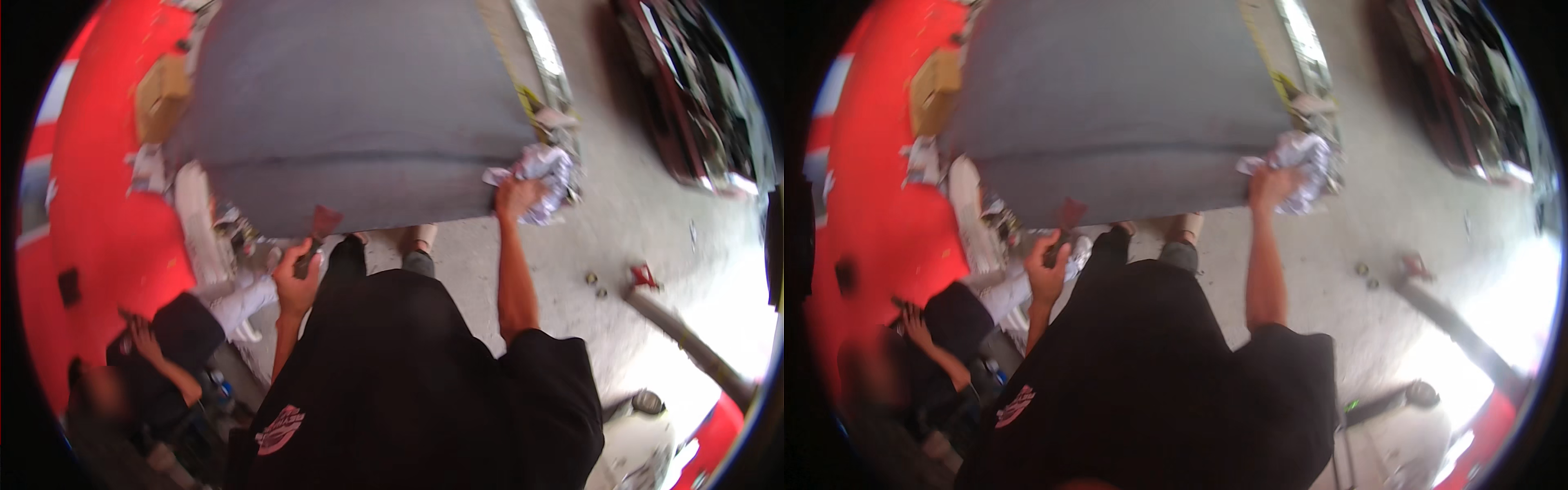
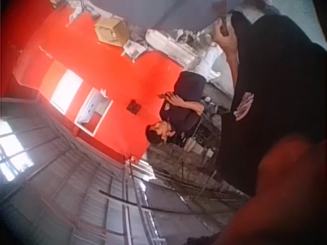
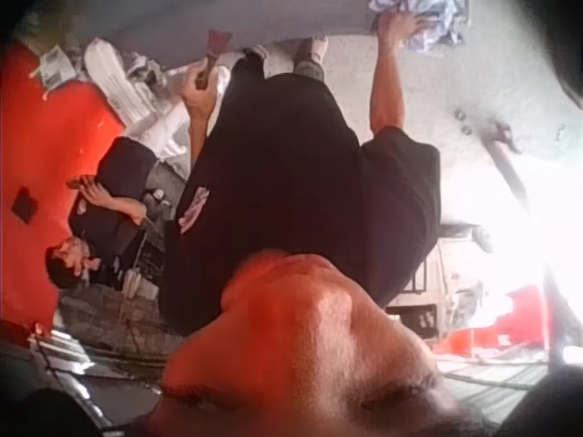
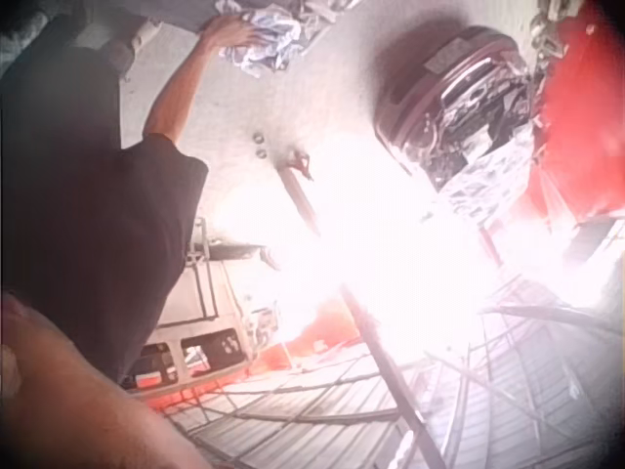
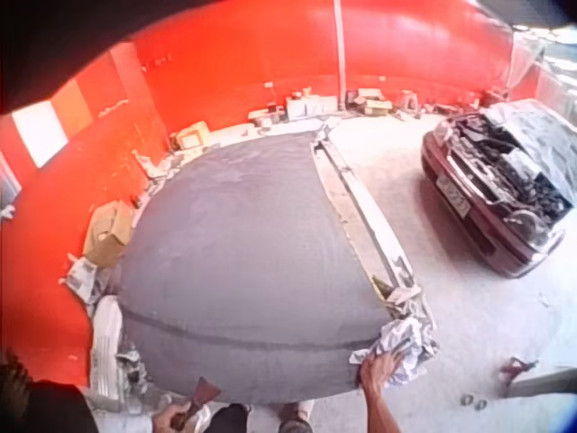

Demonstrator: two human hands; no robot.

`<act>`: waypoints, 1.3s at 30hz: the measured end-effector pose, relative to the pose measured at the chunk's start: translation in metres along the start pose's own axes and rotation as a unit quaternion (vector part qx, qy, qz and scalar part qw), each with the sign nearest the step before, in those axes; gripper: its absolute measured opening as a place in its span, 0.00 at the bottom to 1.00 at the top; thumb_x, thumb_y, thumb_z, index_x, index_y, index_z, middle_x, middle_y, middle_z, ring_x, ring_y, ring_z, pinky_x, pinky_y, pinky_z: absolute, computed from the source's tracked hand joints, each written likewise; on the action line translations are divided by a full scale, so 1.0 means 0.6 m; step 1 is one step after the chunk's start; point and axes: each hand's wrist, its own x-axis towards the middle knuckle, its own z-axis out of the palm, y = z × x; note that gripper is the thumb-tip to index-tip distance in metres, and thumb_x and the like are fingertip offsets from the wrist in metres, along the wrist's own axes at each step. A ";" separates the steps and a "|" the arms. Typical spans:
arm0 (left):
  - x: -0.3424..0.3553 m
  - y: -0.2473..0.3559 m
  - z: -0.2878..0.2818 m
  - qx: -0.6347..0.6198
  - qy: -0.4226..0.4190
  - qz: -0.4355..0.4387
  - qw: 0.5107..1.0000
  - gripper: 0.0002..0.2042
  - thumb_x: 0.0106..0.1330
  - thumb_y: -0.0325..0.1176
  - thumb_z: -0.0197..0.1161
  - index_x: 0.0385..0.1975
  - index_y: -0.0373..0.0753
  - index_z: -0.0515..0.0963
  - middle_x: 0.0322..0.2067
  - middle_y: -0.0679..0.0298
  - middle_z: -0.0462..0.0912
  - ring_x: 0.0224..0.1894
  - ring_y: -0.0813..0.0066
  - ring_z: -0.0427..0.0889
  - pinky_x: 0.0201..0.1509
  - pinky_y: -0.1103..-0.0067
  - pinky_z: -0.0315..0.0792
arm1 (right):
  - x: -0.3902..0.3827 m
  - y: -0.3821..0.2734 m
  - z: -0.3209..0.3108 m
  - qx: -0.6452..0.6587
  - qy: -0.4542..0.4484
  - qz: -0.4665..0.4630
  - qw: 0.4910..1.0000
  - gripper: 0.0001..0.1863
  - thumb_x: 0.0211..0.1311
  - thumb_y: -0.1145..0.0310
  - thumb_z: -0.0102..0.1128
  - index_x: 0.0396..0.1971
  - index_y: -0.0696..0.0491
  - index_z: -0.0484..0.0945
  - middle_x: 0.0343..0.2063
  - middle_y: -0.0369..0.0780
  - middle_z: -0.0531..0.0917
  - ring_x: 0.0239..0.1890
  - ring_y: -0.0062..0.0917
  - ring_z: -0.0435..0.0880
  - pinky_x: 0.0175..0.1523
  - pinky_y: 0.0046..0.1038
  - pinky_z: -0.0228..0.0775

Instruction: The recorder is cleaning and prepping a car hood using a rag and a putty knife.

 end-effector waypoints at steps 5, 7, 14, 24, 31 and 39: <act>-0.088 -0.085 -0.029 0.050 0.035 -0.147 0.987 0.14 0.62 0.31 0.67 0.45 0.33 0.79 0.37 0.54 0.86 0.40 0.74 0.84 0.44 0.77 0.75 | -0.036 -0.172 -0.122 0.173 -0.060 0.039 0.982 0.35 0.67 0.56 0.49 0.60 0.74 0.63 0.63 0.63 0.64 0.68 0.60 0.56 0.73 0.47 0.44; -0.125 -0.112 -0.040 0.036 0.056 -0.192 0.979 0.14 0.62 0.32 0.67 0.45 0.34 0.80 0.32 0.53 0.85 0.32 0.72 0.84 0.37 0.75 0.74 | -0.075 -0.243 -0.148 0.161 -0.154 -0.067 0.973 0.37 0.63 0.56 0.56 0.61 0.71 0.62 0.65 0.60 0.62 0.69 0.59 0.55 0.74 0.46 0.43; -0.182 -0.163 -0.092 0.028 0.081 -0.283 0.955 0.14 0.62 0.32 0.67 0.46 0.35 0.79 0.28 0.55 0.85 0.30 0.73 0.84 0.35 0.76 0.73 | -0.128 -0.525 -0.213 0.221 -0.240 -0.380 0.865 0.51 0.49 0.57 0.67 0.69 0.63 0.52 0.72 0.46 0.52 0.76 0.43 0.41 0.78 0.43 0.33; -0.228 -0.266 -0.201 -0.013 0.159 -0.370 0.915 0.13 0.64 0.26 0.64 0.48 0.32 0.78 0.38 0.59 0.85 0.40 0.77 0.82 0.41 0.79 0.74 | -0.195 -0.919 -0.204 0.300 -0.199 -0.616 0.701 0.37 0.48 0.55 0.67 0.60 0.54 0.72 0.69 0.36 0.63 0.76 0.32 0.47 0.78 0.41 0.38; -0.263 -0.297 -0.251 0.007 0.231 -0.374 0.898 0.12 0.65 0.27 0.64 0.48 0.34 0.78 0.31 0.68 0.83 0.33 0.88 0.77 0.30 0.87 0.68 | -0.242 -0.926 -0.191 0.307 -0.223 -0.712 0.591 0.35 0.43 0.58 0.72 0.55 0.48 0.74 0.68 0.32 0.65 0.74 0.32 0.53 0.74 0.38 0.56; -0.216 -0.249 -0.175 -0.025 0.218 -0.359 0.907 0.13 0.66 0.27 0.64 0.49 0.34 0.78 0.36 0.65 0.84 0.35 0.86 0.78 0.32 0.86 0.69 | -0.264 -0.690 -0.191 0.340 -0.273 -0.755 0.490 0.32 0.37 0.68 0.73 0.49 0.44 0.75 0.63 0.27 0.71 0.74 0.30 0.55 0.73 0.34 0.58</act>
